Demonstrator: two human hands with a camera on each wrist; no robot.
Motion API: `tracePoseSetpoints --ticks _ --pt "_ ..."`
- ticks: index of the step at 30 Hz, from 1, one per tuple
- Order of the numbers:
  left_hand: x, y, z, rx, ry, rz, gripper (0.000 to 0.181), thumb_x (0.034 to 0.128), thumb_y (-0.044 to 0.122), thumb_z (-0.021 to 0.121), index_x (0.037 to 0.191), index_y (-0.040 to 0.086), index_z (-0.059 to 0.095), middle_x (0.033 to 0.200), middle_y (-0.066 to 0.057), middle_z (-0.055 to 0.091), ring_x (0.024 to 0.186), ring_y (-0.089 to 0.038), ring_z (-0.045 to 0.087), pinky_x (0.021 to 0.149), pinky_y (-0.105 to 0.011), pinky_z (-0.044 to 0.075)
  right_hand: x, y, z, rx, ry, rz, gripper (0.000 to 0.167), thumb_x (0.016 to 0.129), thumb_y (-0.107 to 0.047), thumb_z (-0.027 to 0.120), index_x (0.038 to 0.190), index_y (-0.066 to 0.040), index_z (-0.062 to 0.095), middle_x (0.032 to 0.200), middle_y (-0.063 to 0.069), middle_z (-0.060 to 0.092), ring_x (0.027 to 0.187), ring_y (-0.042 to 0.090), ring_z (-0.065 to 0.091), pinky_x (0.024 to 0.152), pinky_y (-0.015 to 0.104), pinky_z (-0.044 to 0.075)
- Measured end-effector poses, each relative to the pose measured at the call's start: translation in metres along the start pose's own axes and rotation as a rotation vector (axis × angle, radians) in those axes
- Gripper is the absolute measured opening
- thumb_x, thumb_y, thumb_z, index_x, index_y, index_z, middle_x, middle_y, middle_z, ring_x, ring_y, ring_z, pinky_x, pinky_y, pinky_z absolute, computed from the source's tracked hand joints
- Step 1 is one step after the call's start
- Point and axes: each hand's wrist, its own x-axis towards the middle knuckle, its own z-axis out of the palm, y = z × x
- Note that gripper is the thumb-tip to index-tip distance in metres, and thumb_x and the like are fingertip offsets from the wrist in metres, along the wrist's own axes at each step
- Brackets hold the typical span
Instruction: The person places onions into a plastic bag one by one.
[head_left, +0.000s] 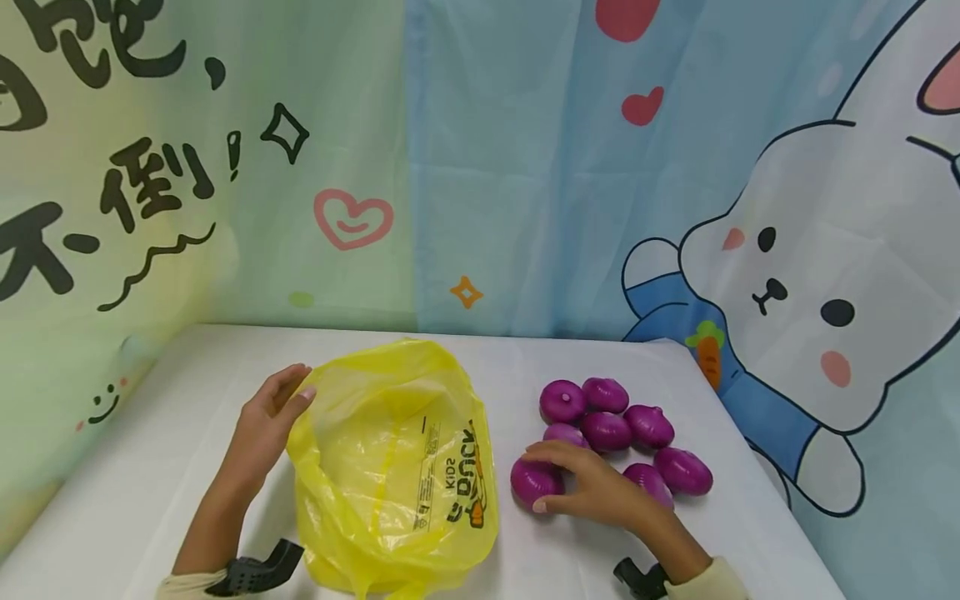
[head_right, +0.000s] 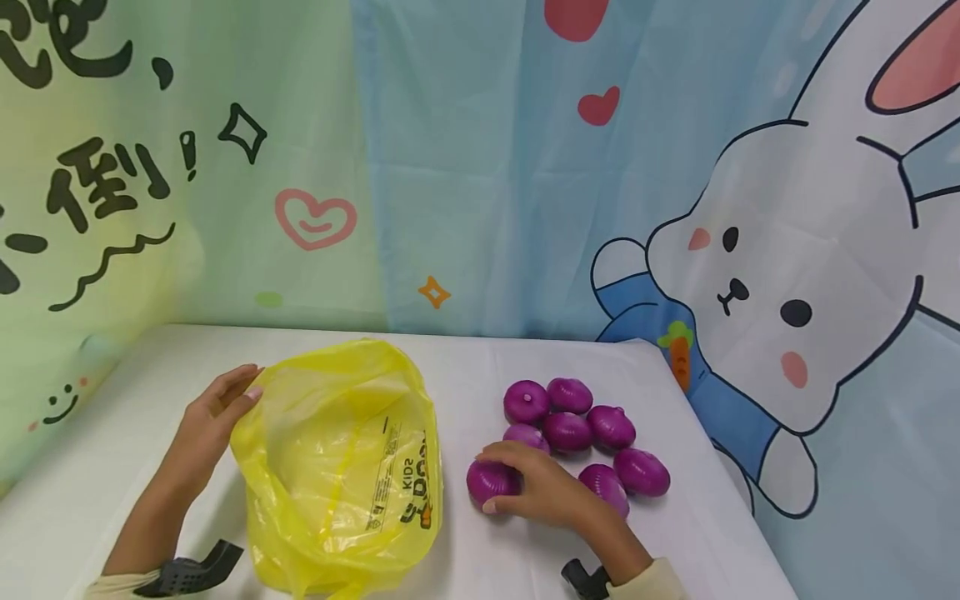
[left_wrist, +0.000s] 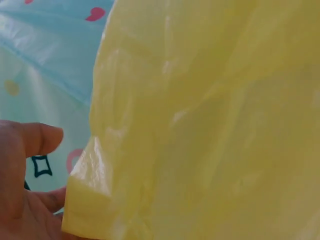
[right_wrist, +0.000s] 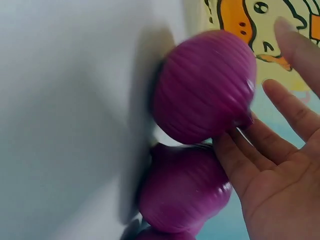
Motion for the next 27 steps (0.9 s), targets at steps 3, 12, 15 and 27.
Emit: tracePoseSetpoints --ticks 3,12,15,27 --pt "-0.001 0.002 0.002 -0.014 0.009 -0.02 0.066 0.1012 0.041 0.05 0.152 0.004 0.027 0.154 -0.014 0.031 0.141 -0.033 0.028 0.109 -0.054 0.027 0.001 -0.002 0.005 -0.037 -0.016 0.028 0.054 0.082 -0.032 0.08 0.131 -0.02 0.061 0.136 0.0 0.052 0.13 0.028 0.044 0.097 0.051 0.043" --pt "-0.001 0.004 0.008 -0.024 0.015 -0.069 0.062 0.1038 0.042 0.041 0.152 0.005 0.029 0.154 -0.018 0.03 0.139 -0.037 0.029 0.109 -0.056 0.024 0.005 -0.008 0.019 -0.172 -0.003 0.067 0.06 0.081 -0.027 0.081 0.136 -0.02 0.057 0.14 0.003 0.046 0.129 0.03 0.043 0.093 0.048 0.048" --pt "-0.001 0.004 0.009 -0.019 0.008 -0.073 0.059 0.105 0.041 0.038 0.151 0.005 0.03 0.152 -0.02 0.032 0.138 -0.039 0.03 0.109 -0.057 0.023 0.004 -0.007 0.02 -0.18 0.011 0.064 0.061 0.081 -0.028 0.081 0.137 -0.021 0.056 0.141 0.004 0.045 0.128 0.029 0.044 0.093 0.049 0.048" --pt "0.0 0.001 0.013 0.07 0.055 -0.071 0.052 0.1058 0.04 0.034 0.145 0.008 0.043 0.133 -0.017 0.054 0.11 -0.032 0.056 0.082 -0.022 0.047 0.002 -0.005 0.013 -0.127 0.063 0.008 0.06 0.085 -0.03 0.077 0.139 -0.02 0.054 0.14 0.002 0.048 0.128 0.027 0.046 0.094 0.045 0.047"
